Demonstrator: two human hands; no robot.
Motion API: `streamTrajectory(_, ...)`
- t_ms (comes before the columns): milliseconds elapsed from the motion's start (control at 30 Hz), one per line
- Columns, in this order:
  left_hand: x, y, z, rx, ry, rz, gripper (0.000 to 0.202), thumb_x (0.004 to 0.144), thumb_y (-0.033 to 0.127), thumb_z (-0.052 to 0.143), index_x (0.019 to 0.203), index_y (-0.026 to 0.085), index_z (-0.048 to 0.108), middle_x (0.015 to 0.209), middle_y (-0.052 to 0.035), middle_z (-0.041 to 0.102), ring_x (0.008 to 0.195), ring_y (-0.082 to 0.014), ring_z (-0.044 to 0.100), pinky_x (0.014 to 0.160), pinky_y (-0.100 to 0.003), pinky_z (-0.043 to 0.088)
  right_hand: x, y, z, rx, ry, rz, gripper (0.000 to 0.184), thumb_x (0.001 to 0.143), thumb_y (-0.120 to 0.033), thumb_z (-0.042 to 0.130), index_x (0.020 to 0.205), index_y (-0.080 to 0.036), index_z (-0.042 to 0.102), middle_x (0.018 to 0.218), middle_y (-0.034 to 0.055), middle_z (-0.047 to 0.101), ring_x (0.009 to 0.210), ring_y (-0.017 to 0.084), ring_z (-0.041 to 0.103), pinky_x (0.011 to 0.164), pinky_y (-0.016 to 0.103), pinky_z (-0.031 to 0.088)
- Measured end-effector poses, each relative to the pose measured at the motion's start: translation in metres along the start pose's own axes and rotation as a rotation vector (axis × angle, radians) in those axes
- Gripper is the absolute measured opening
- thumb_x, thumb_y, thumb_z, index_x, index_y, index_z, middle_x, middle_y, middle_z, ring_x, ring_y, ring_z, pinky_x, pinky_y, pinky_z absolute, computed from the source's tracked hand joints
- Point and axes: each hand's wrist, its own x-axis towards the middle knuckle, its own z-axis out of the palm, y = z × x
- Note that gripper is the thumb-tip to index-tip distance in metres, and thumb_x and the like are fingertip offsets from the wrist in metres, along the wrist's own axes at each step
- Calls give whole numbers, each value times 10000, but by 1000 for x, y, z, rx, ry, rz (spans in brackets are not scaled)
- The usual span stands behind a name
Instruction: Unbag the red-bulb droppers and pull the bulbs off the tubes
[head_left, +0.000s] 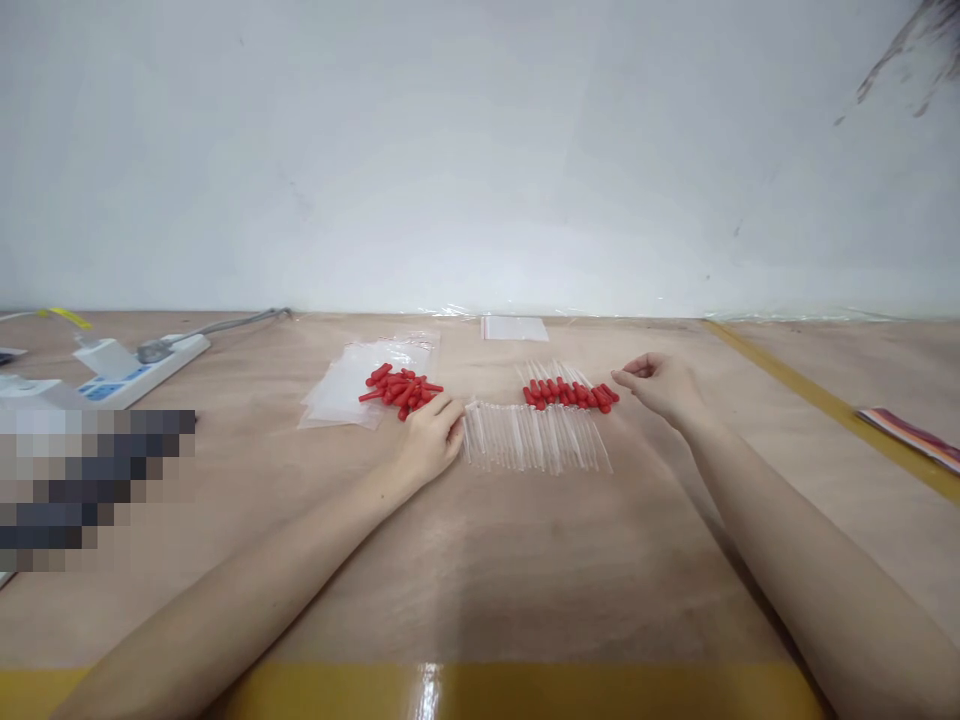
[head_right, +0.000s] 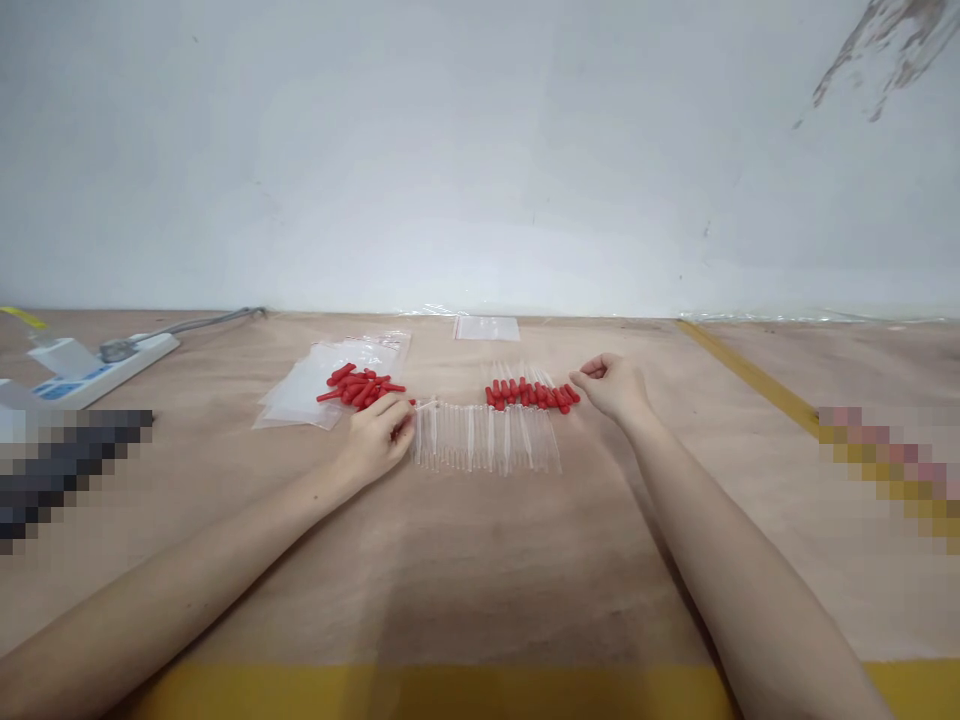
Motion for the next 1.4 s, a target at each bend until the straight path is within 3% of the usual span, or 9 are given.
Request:
streamTrajectory(333, -4, 12, 3, -263, -55, -52, 153, 783, 241, 534, 866, 133, 603, 880, -50, 548, 580, -72, 501, 572, -218, 471, -8, -2, 14, -157, -87, -41, 202, 653, -364, 595, 716, -174, 621, 679, 16, 626, 613, 121, 546, 568, 230, 382)
streamTrajectory(500, -6, 8, -5, -202, 45, -37, 166, 809, 284, 523, 866, 156, 611, 850, -50, 566, 806, -151, 531, 755, -314, 465, -4, 4, 14, -161, -57, -11, 268, 683, -429, 545, 719, -179, 636, 683, 26, 637, 614, 135, 555, 559, 239, 377)
streamTrajectory(567, -8, 3, -9, -150, 36, -28, 166, 820, 275, 509, 872, 163, 619, 871, -56, 584, 864, -171, 526, 811, -355, 442, -3, 4, 13, -126, -26, -6, 267, 702, -422, 524, 732, -182, 638, 691, 28, 644, 620, 135, 559, 564, 236, 381)
streamTrajectory(700, -11, -1, -14, -91, -124, 55, 285, 807, 337, 527, 1049, 203, 594, 1120, -86, 565, 1077, -233, 478, 922, -430, 376, -4, -6, 12, -126, -82, -83, 230, 688, -400, 546, 705, -191, 642, 652, 14, 635, 597, 128, 547, 541, 226, 373)
streamTrajectory(867, -12, -1, -12, -69, -349, 151, 734, 728, 559, 548, 1327, 182, 353, 1382, -132, 351, 1282, -297, 286, 1044, -504, 211, -4, -26, 16, -201, -157, -154, 220, 677, -390, 558, 726, -205, 667, 665, 2, 648, 605, 124, 552, 553, 221, 380)
streamTrajectory(1000, -13, -4, -10, -77, -438, 108, 599, 819, 497, 460, 1318, 179, 364, 1358, -111, 395, 1292, -247, 292, 1074, -505, 138, -9, -41, 28, -301, -197, -209, 264, 703, -421, 531, 753, -219, 694, 698, 21, 664, 645, 143, 576, 553, 230, 375)
streamTrajectory(1100, -14, -4, -12, -88, -422, 96, 498, 830, 446, 468, 1261, 199, 441, 1305, -95, 468, 1268, -240, 341, 1075, -526, 101, -11, -51, 39, -401, -195, -218, 296, 738, -416, 486, 684, -208, 689, 656, 41, 655, 645, 155, 580, 545, 239, 371)
streamTrajectory(1400, -16, -6, -16, -201, -426, 115, 415, 834, 353, 493, 1223, 210, 471, 1243, -80, 531, 1191, -197, 447, 1080, -494, 157, -1, -76, 50, -480, -329, -68, 188, 634, -229, 561, 463, -166, 608, 442, 54, 570, 455, 142, 542, 509, 251, 396)
